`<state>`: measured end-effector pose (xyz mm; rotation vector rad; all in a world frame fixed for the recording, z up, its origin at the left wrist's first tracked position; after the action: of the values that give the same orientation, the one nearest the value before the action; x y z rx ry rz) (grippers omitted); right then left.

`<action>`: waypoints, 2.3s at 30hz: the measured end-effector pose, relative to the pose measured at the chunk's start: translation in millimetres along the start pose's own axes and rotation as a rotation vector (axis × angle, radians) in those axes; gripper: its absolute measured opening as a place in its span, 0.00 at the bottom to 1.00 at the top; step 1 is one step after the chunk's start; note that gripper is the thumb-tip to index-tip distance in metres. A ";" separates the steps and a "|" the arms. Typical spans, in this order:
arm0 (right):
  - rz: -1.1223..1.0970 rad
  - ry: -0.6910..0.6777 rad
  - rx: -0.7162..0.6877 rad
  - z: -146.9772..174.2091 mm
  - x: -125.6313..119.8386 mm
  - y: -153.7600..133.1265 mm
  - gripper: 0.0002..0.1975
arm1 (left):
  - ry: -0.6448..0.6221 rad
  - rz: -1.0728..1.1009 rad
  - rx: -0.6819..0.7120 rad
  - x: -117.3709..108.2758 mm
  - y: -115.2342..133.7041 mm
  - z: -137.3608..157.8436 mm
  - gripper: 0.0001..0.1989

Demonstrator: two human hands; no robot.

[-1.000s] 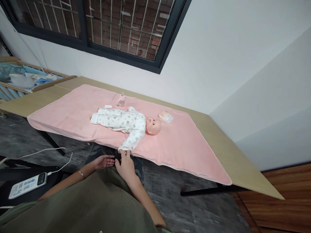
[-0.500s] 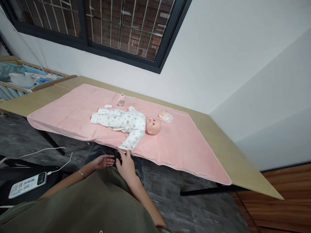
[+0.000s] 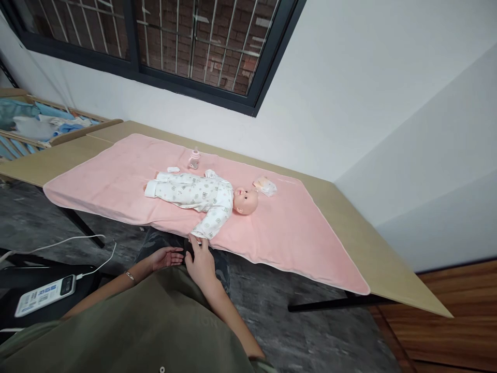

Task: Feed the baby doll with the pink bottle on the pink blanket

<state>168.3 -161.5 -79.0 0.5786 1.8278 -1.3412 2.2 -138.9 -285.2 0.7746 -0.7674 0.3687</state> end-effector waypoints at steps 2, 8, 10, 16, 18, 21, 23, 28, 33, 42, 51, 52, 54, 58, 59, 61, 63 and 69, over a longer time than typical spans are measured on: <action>0.008 0.015 -0.007 -1.3 1.0 0.8 0.29 | -0.001 -0.002 -0.002 -0.3 -0.1 0.0 0.16; 0.010 0.049 0.036 -7.6 5.9 0.3 0.29 | -0.005 -0.009 -0.001 0.1 0.3 1.1 0.19; -0.009 0.048 0.054 -9.1 7.0 -0.5 0.30 | -0.003 -0.008 -0.003 0.8 0.4 1.4 0.18; -0.205 0.092 0.061 -13.9 8.9 7.2 0.27 | 0.007 -0.003 0.002 3.2 1.7 2.9 0.16; -0.292 0.141 0.046 -16.1 9.4 12.8 0.23 | 0.010 -0.003 0.001 4.2 2.2 3.8 0.15; -0.377 0.221 0.028 -18.9 9.8 21.5 0.19 | 0.014 -0.002 -0.004 5.7 2.7 5.2 0.14; -0.408 0.281 0.005 -20.2 8.3 25.7 0.18 | 0.017 0.000 -0.006 6.5 3.0 5.9 0.13; -0.465 0.317 -0.056 -23.8 6.1 31.4 0.17 | 0.022 0.002 -0.007 7.6 3.5 6.9 0.13; -0.473 0.303 -0.079 -25.8 7.7 38.0 0.18 | 0.035 -0.005 -0.004 8.1 3.8 7.1 0.13; -0.486 0.290 -0.099 -27.5 4.4 34.7 0.15 | 0.034 -0.013 -0.004 10.5 5.8 9.6 0.12; -0.638 0.267 -0.080 -26.6 8.1 43.5 0.17 | 0.019 0.000 0.000 10.8 4.6 9.3 0.12; -0.625 0.282 -0.075 -26.8 8.4 43.7 0.17 | 0.020 -0.002 0.000 10.2 4.5 8.9 0.12; -0.570 0.324 -0.078 -26.3 8.2 41.9 0.18 | 0.022 -0.004 0.004 8.8 4.4 8.0 0.13; -0.417 0.412 -0.136 -23.1 7.1 31.7 0.22 | 0.024 -0.011 0.009 6.5 3.9 6.7 0.14; -0.384 0.425 -0.152 -22.4 7.0 29.3 0.22 | 0.024 -0.012 0.009 6.2 3.8 6.4 0.14; -0.323 0.433 -0.175 -21.1 7.4 26.2 0.22 | 0.025 -0.016 0.004 5.7 3.7 6.2 0.14; -0.258 0.425 -0.188 -19.7 8.4 24.7 0.21 | 0.028 -0.019 0.000 5.7 3.8 6.1 0.14; -0.179 0.454 -0.184 -12.2 9.7 26.7 0.17 | 0.016 -0.011 0.008 8.2 4.6 7.3 0.13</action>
<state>178.4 -141.8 -100.6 0.6731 2.3912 -1.2029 1.7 -141.0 -273.5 0.7827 -0.7470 0.3675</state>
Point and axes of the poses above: each hand's wrist, its own z-axis away from the middle knuckle, its own x-axis out of the palm, y = z × x, the point moved 6 cm from there along -z, towards the middle knuckle, and after that the axes turned 2 degrees about x, right-handed, at the moved point
